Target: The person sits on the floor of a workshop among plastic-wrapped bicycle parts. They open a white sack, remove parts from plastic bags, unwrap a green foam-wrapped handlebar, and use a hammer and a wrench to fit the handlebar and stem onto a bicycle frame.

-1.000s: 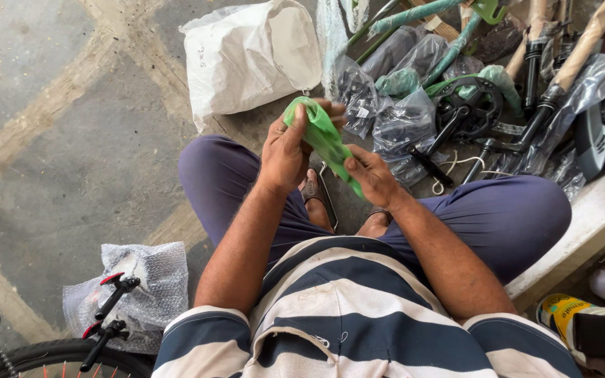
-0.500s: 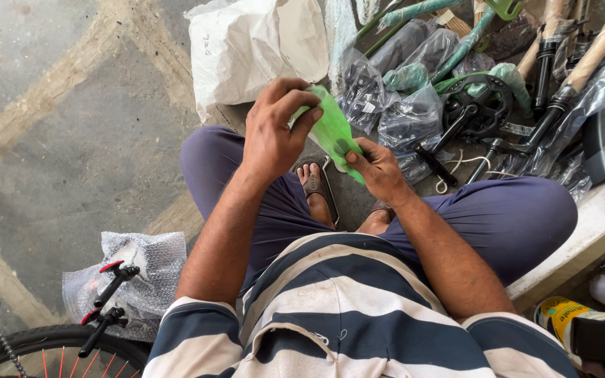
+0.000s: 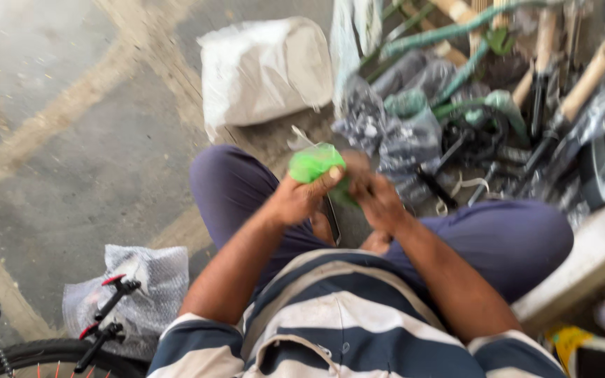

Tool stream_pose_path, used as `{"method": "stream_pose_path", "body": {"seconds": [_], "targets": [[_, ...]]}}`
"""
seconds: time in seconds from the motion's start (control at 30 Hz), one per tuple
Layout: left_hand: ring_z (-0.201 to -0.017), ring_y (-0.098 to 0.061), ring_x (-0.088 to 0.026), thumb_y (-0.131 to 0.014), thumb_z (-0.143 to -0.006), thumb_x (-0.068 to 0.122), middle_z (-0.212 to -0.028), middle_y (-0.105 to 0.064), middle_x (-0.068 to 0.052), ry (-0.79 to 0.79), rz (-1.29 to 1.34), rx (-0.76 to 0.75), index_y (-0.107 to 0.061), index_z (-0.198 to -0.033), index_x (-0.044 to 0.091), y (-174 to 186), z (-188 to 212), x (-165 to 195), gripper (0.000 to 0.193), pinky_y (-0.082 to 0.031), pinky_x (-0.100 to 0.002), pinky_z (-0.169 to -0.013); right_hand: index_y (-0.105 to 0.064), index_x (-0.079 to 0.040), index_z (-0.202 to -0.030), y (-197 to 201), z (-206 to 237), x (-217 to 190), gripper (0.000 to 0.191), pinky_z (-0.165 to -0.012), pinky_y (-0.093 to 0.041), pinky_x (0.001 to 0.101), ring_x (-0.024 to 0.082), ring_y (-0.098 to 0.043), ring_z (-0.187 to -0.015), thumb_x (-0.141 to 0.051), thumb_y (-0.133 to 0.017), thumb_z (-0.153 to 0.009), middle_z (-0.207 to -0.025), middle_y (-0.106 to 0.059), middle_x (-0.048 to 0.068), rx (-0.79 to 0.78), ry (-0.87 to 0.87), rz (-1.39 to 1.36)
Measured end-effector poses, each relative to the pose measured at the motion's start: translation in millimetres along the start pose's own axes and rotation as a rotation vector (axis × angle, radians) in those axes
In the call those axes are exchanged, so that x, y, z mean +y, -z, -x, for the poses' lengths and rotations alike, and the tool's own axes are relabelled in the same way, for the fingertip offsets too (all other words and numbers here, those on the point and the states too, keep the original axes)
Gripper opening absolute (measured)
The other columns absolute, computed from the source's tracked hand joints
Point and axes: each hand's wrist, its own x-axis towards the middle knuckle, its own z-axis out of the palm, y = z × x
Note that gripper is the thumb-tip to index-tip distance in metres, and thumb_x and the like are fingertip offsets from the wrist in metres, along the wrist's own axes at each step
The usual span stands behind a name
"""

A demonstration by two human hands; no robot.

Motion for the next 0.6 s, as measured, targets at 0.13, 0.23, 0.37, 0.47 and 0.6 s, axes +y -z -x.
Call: {"method": "stream_pose_path", "body": {"seconds": [0.13,0.23,0.37,0.47,0.6], "targets": [[-0.093,-0.063,-0.024,-0.042,-0.12,0.036,-0.089,-0.062,-0.006,-0.023,0.27,-0.25,-0.059,-0.087,0.008,-6.4,29.7,24.2,0.046,-0.049,-0.036,-0.08,-0.06,-0.004,-0.095,20.2,3.4,-73.5,0.023,-0.065,-0.052,0.0333,0.022,-0.06,-0.068,-0.024,-0.071,-0.092,-0.081,-0.059,0.006,-0.339,0.248,-0.003],[-0.083,-0.057,-0.021,-0.049,-0.111,0.034,-0.087,-0.062,-0.007,0.213,0.149,-0.326,-0.06,-0.091,0.005,-18.8,50.6,49.9,0.037,-0.049,-0.038,-0.077,-0.063,-0.008,-0.097,31.6,5.9,-135.4,0.02,-0.067,-0.052,0.0374,0.028,-0.066,-0.073,-0.027,-0.068,-0.095,-0.083,-0.064,0.005,-0.379,0.431,0.273],[-0.075,-0.052,-0.028,-0.052,-0.114,0.031,-0.084,-0.057,-0.01,-0.081,-0.212,-0.556,-0.059,-0.093,0.003,-30.1,69.0,72.3,0.036,-0.042,-0.042,-0.093,-0.061,-0.009,-0.086,48.5,16.0,-185.2,0.03,-0.052,-0.043,0.0392,0.024,-0.057,-0.058,-0.037,-0.073,-0.087,-0.069,-0.052,0.003,-0.374,0.646,0.703],[-0.08,-0.054,-0.032,-0.051,-0.115,0.026,-0.082,-0.053,-0.012,-0.157,-0.21,-0.692,-0.053,-0.092,0.005,-37.4,73.0,72.7,0.031,-0.038,-0.039,-0.084,-0.06,-0.009,-0.082,57.2,27.1,-192.0,0.025,-0.048,-0.04,0.0374,0.02,-0.056,-0.057,-0.031,-0.072,-0.082,-0.067,-0.051,0.002,-0.409,0.717,0.779],[-0.074,-0.052,-0.033,-0.055,-0.113,0.02,-0.08,-0.05,-0.012,-0.189,-0.157,-0.735,-0.048,-0.085,0.004,-42.3,74.0,66.5,0.033,-0.035,-0.043,-0.078,-0.062,-0.006,-0.089,63.2,36.9,-185.6,0.019,-0.051,-0.04,0.0311,0.015,-0.058,-0.063,-0.02,-0.069,-0.078,-0.072,-0.054,0.001,-0.309,0.846,0.906]]}}
